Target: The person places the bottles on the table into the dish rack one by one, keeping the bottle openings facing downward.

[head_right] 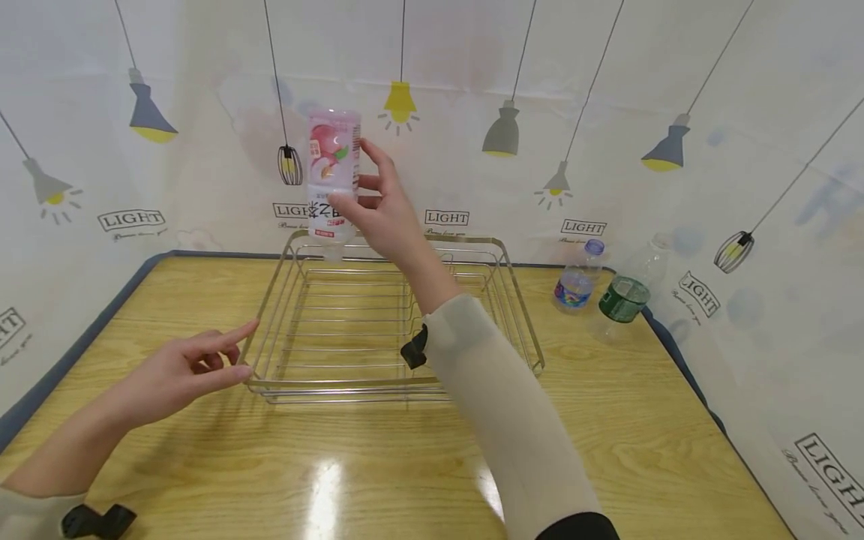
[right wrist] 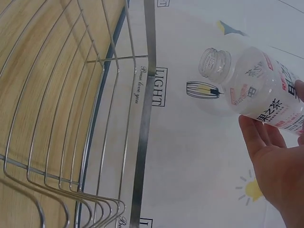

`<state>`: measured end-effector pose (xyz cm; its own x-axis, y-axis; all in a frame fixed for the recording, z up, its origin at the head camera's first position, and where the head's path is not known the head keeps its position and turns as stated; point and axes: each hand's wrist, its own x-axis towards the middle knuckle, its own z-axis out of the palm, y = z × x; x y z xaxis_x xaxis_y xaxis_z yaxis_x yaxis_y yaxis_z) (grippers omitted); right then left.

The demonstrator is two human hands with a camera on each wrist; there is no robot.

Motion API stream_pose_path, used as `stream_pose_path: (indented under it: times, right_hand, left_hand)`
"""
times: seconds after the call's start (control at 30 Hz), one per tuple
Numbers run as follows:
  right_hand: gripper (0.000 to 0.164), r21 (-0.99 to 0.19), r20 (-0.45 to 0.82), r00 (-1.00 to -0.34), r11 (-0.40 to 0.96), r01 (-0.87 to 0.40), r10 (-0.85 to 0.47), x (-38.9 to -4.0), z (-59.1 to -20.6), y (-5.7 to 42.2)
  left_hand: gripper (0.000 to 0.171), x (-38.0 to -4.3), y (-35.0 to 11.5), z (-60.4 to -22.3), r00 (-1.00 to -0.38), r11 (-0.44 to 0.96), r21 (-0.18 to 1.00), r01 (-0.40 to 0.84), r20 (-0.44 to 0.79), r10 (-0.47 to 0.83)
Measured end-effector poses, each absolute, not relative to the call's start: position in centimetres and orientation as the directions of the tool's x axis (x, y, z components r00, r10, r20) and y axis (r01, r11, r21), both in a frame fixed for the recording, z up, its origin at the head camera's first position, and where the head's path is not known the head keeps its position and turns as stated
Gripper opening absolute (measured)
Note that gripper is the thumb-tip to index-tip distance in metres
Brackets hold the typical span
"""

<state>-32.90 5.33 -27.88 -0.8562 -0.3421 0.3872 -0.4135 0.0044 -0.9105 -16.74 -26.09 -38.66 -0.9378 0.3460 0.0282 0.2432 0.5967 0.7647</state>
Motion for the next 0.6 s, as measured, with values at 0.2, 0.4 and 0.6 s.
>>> stream_pose_path:
  times: [0.2, 0.4, 0.6]
  right_hand:
    - [0.087, -0.925, 0.352, -0.879, 0.024, -0.379, -0.321, -34.3, -29.4, 4.1]
    - [0.088, -0.939, 0.317, -0.899, 0.033, -0.342, -0.301, -35.6, -30.6, 2.7]
    - [0.089, -0.944, 0.299, -0.913, 0.05, -0.325, -0.278, -36.5, -31.8, 1.7]
  left_hand:
    - [0.068, -16.7, -26.1, -38.6, -0.934, 0.597, 0.759, 0.26, 0.041, 0.354]
    - [0.067, -16.8, -26.1, -38.7, -0.936, 0.598, 0.758, 0.259, 0.045, 0.349]
    - [0.068, -16.8, -26.2, -38.7, -0.934, 0.599, 0.755, 0.266, 0.048, 0.353]
